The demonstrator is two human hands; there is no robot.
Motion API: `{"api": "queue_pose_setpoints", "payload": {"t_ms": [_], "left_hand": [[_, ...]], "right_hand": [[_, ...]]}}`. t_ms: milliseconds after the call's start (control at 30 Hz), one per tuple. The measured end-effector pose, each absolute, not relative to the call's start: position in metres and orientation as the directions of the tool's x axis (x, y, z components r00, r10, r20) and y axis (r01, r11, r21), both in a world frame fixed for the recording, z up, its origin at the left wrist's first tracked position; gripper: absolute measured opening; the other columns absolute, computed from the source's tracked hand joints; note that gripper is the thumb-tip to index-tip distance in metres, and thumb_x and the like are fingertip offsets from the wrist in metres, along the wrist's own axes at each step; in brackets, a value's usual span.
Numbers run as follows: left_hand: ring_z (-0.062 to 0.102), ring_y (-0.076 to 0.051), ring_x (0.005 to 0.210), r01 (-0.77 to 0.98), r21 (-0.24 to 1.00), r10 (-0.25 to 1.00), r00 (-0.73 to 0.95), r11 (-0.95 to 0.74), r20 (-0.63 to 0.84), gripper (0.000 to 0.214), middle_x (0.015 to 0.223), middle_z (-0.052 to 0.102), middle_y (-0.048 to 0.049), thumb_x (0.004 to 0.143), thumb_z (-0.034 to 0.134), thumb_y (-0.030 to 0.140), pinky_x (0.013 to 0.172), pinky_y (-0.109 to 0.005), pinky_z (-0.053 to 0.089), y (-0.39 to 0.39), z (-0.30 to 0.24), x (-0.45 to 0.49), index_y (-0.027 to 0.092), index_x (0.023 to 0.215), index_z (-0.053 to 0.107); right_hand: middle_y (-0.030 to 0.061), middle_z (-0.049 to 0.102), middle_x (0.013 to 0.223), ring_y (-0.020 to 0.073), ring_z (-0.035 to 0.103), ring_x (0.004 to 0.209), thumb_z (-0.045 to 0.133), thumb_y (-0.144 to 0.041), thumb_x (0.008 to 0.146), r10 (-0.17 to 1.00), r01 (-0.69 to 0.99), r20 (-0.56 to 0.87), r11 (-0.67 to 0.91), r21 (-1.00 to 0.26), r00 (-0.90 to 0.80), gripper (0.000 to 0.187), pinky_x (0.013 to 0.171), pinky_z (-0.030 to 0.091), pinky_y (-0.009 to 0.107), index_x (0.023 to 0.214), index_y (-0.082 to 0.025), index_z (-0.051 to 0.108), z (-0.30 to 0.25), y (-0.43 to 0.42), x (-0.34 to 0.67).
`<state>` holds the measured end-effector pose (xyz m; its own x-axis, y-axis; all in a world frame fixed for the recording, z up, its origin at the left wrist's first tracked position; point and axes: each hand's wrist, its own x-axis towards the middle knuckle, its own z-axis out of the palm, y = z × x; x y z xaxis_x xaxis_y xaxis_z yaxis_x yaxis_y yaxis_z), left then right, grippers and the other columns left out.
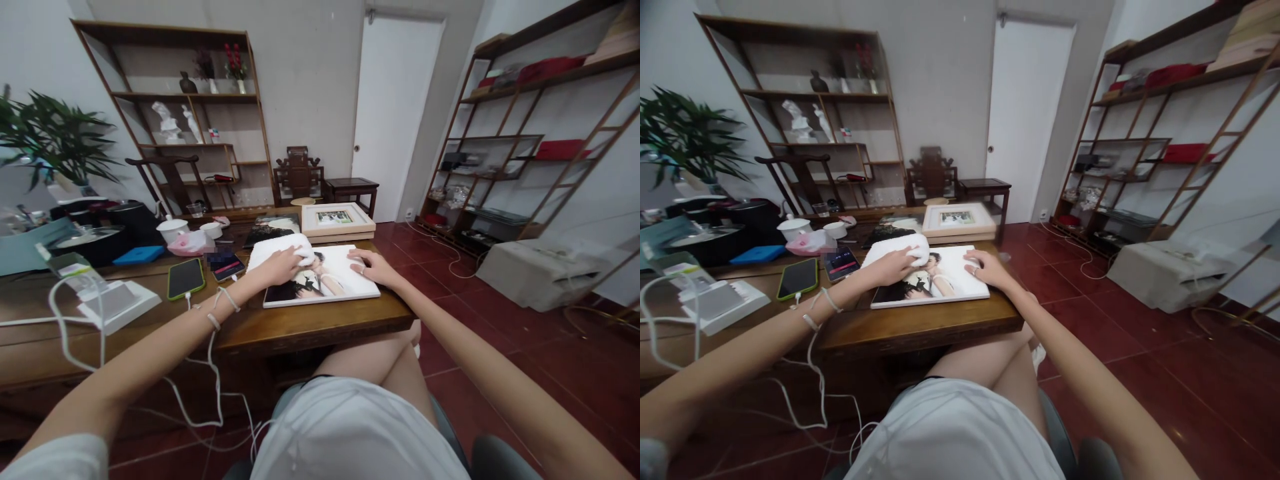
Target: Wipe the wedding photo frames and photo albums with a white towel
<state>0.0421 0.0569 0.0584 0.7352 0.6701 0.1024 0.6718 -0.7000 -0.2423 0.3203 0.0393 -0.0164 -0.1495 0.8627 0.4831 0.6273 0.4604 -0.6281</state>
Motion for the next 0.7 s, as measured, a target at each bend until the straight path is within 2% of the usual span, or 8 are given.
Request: {"api": "queue_pose_setpoints", "payload": {"t_ms": [100,233,333,467,567,700], "left_hand": [[0.046,-0.025,0.118,0.651,-0.225,0.652,0.754,-0.725,0.081,0.032,0.131,0.047,-0.0139,0.092,0.034,0.030,0.094,-0.038,0.038,0.047,0.058,0.041,0.017,0.109,0.058],[0.042,-0.027,0.123,0.628,-0.222,0.641,0.767,-0.746,0.017,0.030,0.139,0.038,-0.0156,0.091,0.036,0.025,0.096,-0.041,0.036,0.012,0.059,0.041,0.015,0.104,0.061],[0.035,-0.029,0.128,0.613,-0.212,0.623,0.782,-0.761,0.024,0.031,0.142,0.033,-0.0167,0.090,0.035,0.020,0.098,-0.045,0.034,-0.020,0.056,0.039,0.014,0.104,0.061],[0.028,-0.029,0.132,0.555,-0.202,0.565,0.825,-0.807,0.010,0.028,0.142,0.033,-0.0149,0.086,0.038,0.014,0.100,-0.045,0.033,-0.056,0.058,0.038,0.014,0.099,0.062],[0.038,-0.027,0.126,0.538,-0.168,0.548,0.836,-0.826,-0.022,0.028,0.141,0.036,-0.0130,0.087,0.038,0.016,0.098,-0.041,0.036,-0.063,0.068,0.039,0.016,0.102,0.061],[0.055,-0.023,0.107,0.576,-0.118,0.582,0.813,-0.809,-0.020,0.029,0.125,0.053,-0.0095,0.087,0.037,0.018,0.087,-0.034,0.044,-0.031,0.079,0.043,0.020,0.105,0.059]], "right_hand": [[0.0083,0.060,0.121,0.0227,0.052,0.116,0.061,-0.025,0.074,0.858,0.639,0.490,0.464,-0.614,-0.153,0.029,0.102,0.037,0.039,0.102,-0.020,0.067,-0.015,0.038,0.319],[0.0087,0.059,0.123,0.0230,0.053,0.115,0.060,-0.024,0.074,0.851,0.624,0.502,0.478,-0.619,-0.154,0.029,0.101,0.038,0.040,0.102,-0.020,0.067,-0.016,0.039,0.320],[0.0081,0.060,0.121,0.0229,0.053,0.115,0.061,-0.024,0.073,0.849,0.622,0.505,0.481,-0.618,-0.155,0.029,0.101,0.038,0.040,0.101,-0.020,0.067,-0.016,0.040,0.320],[0.0067,0.061,0.120,0.0232,0.053,0.116,0.061,-0.024,0.073,0.855,0.632,0.496,0.469,-0.617,-0.150,0.028,0.101,0.037,0.041,0.100,-0.022,0.067,-0.015,0.039,0.319],[0.0068,0.061,0.120,0.0232,0.052,0.116,0.059,-0.022,0.074,0.855,0.647,0.495,0.464,-0.605,-0.151,0.027,0.102,0.037,0.041,0.100,-0.022,0.068,-0.013,0.037,0.317],[0.0088,0.060,0.120,0.0241,0.052,0.116,0.059,-0.023,0.075,0.853,0.674,0.495,0.464,-0.575,-0.166,0.028,0.102,0.036,0.042,0.101,-0.020,0.067,-0.009,0.032,0.314]]}}
